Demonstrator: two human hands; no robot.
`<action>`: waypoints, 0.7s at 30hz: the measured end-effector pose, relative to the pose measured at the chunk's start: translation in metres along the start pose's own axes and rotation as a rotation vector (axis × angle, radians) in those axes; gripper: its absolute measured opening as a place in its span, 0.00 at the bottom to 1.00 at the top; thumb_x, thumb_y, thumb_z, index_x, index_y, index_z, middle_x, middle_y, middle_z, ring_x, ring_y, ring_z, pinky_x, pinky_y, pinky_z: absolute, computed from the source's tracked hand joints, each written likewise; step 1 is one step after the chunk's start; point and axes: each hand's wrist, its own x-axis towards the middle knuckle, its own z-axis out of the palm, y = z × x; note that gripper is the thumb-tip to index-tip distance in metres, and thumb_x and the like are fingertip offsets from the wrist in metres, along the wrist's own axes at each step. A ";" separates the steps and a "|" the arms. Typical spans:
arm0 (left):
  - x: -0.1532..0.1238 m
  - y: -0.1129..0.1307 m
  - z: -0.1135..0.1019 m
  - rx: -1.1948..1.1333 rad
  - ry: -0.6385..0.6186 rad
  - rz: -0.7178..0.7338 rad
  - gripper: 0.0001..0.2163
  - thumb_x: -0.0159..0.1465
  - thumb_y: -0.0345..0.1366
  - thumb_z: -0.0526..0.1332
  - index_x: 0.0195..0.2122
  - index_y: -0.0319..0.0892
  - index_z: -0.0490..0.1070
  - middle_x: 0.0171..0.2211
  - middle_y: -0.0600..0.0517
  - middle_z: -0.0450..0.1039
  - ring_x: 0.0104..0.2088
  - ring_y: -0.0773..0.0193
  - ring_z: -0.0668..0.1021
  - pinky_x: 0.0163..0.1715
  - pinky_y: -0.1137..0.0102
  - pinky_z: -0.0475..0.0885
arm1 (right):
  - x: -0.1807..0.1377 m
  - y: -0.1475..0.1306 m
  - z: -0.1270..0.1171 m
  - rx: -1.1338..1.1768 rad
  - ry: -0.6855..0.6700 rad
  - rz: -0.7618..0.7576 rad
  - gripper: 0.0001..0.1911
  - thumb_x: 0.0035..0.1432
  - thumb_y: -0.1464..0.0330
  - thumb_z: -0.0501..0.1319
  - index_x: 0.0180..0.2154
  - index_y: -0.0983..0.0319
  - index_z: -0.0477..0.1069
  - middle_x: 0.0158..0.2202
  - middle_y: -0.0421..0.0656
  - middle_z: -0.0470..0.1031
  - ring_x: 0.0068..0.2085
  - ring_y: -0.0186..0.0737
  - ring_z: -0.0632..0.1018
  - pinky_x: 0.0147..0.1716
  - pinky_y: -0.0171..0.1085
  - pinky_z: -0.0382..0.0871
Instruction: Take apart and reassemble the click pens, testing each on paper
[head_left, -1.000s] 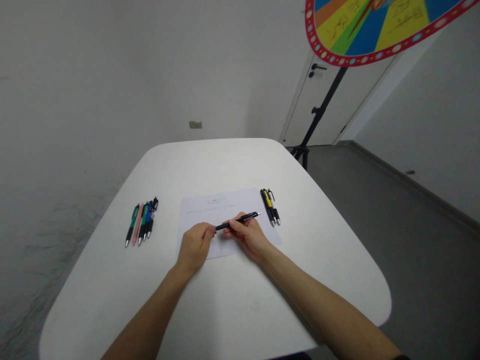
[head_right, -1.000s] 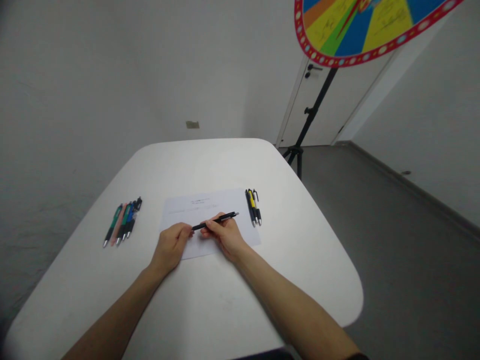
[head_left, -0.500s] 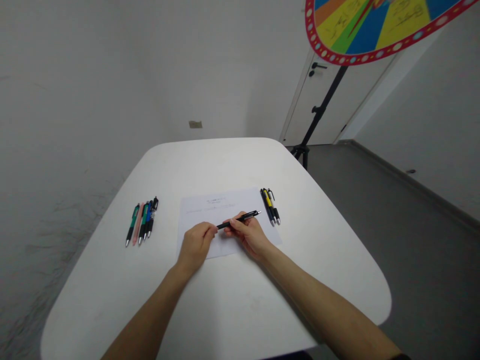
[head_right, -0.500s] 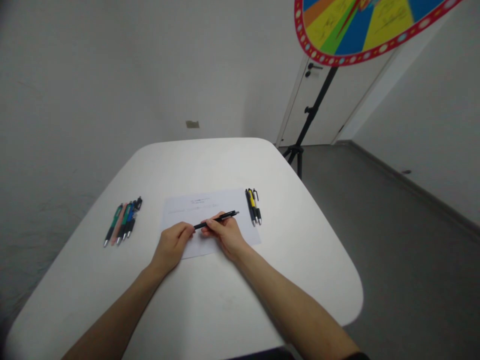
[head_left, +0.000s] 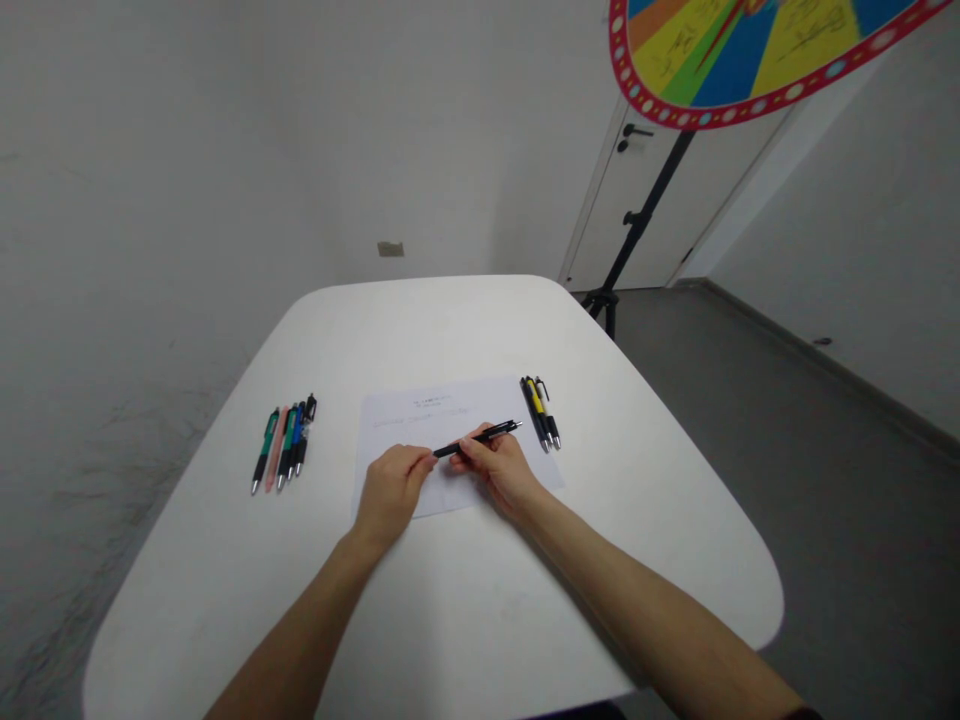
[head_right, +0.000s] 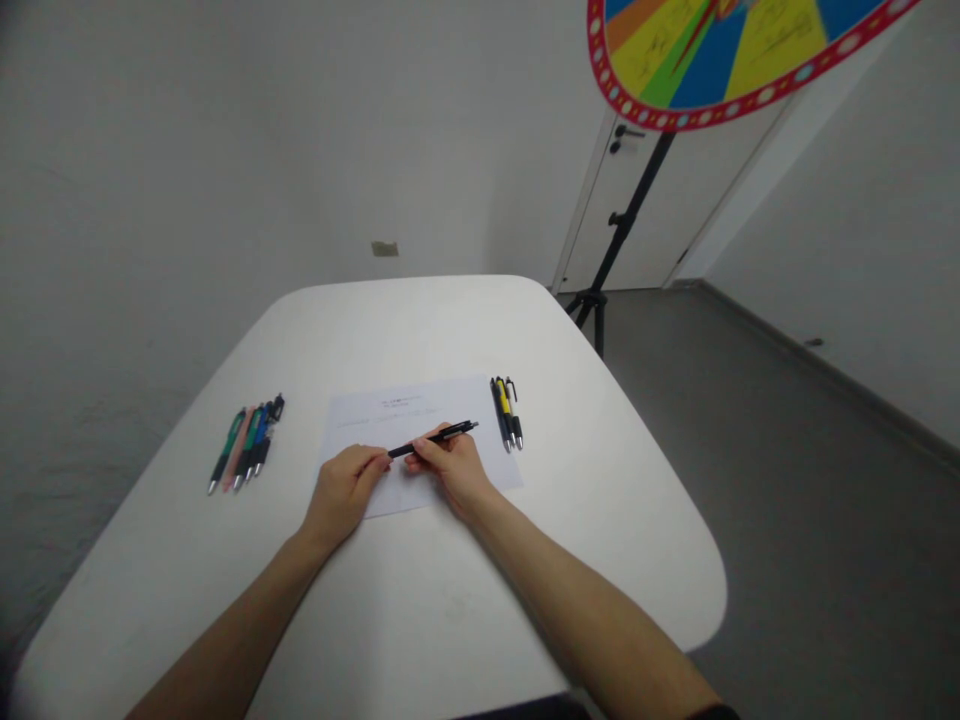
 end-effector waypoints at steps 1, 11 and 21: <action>0.000 -0.001 -0.001 0.019 0.014 0.019 0.12 0.67 0.37 0.53 0.32 0.42 0.74 0.28 0.51 0.77 0.31 0.62 0.76 0.33 0.68 0.69 | 0.000 0.000 0.000 -0.006 -0.001 0.001 0.20 0.37 0.60 0.76 0.26 0.63 0.70 0.21 0.41 0.77 0.24 0.36 0.78 0.27 0.35 0.75; -0.002 -0.005 0.005 0.109 0.046 0.102 0.10 0.67 0.40 0.56 0.40 0.42 0.73 0.35 0.48 0.78 0.37 0.59 0.76 0.39 0.64 0.71 | 0.000 -0.005 0.002 0.045 -0.008 -0.077 0.13 0.43 0.63 0.72 0.26 0.60 0.70 0.28 0.41 0.79 0.32 0.39 0.79 0.37 0.40 0.74; -0.005 -0.019 0.012 0.234 -0.058 0.120 0.14 0.64 0.40 0.60 0.49 0.42 0.71 0.53 0.43 0.73 0.54 0.50 0.73 0.55 0.52 0.67 | 0.011 -0.041 -0.022 0.362 0.043 -0.106 0.14 0.48 0.59 0.64 0.21 0.58 0.64 0.16 0.32 0.53 0.19 0.31 0.60 0.25 0.36 0.63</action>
